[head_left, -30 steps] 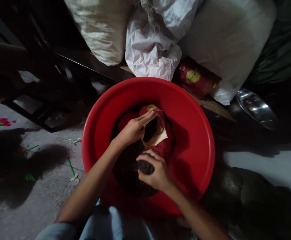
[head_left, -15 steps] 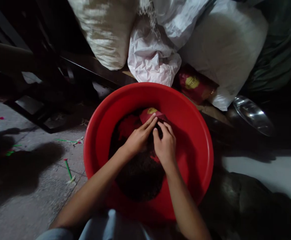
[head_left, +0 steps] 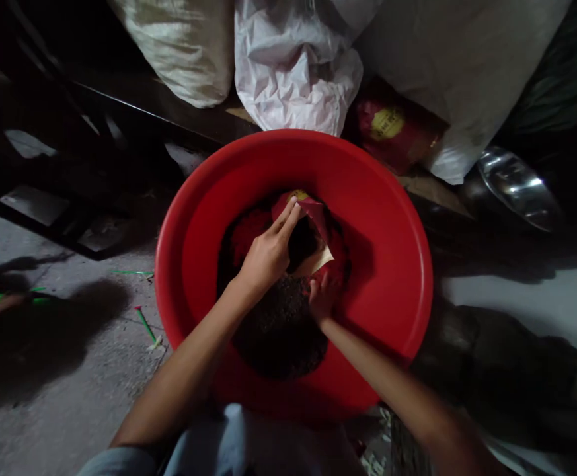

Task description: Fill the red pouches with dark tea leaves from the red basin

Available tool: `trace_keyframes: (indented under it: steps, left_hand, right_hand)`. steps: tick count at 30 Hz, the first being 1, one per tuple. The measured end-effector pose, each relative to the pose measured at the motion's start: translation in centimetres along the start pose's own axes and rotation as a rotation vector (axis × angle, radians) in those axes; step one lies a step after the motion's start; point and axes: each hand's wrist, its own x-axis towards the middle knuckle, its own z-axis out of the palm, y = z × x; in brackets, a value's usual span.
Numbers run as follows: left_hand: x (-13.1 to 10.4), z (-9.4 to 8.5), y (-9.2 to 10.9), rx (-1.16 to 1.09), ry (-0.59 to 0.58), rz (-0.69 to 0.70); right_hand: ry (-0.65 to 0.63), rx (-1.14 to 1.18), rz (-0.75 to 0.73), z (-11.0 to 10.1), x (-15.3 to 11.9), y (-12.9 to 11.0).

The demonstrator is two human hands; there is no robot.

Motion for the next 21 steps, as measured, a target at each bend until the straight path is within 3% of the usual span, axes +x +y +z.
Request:
trace_keyframes:
  steps: [4, 9, 14, 17, 21]
  left_hand:
    - [0.1, -0.1, -0.3, -0.03, 0.0, 0.056]
    - [0.3, -0.1, -0.6, -0.086, -0.038, 0.074]
    - [0.4, 0.1, -1.2, -0.109, -0.011, 0.12]
    - [0.4, -0.1, -1.3, -0.088, -0.009, 0.1]
    - [0.3, -0.3, -0.9, -0.068, -0.06, 0.094]
  right_hand:
    - [-0.196, 0.092, -0.126, 3.2, 1.3, -3.6]
    - [-0.414, 0.21, -0.373, 5.1, 1.0, -6.3]
    - [-0.581, 0.379, -0.552, 4.5, -1.3, -7.9]
    - [-0.676, 0.394, -0.552, 3.4, -2.8, -8.8]
    - [-0.683, 0.279, -0.537, 2.0, -5.3, -9.4]
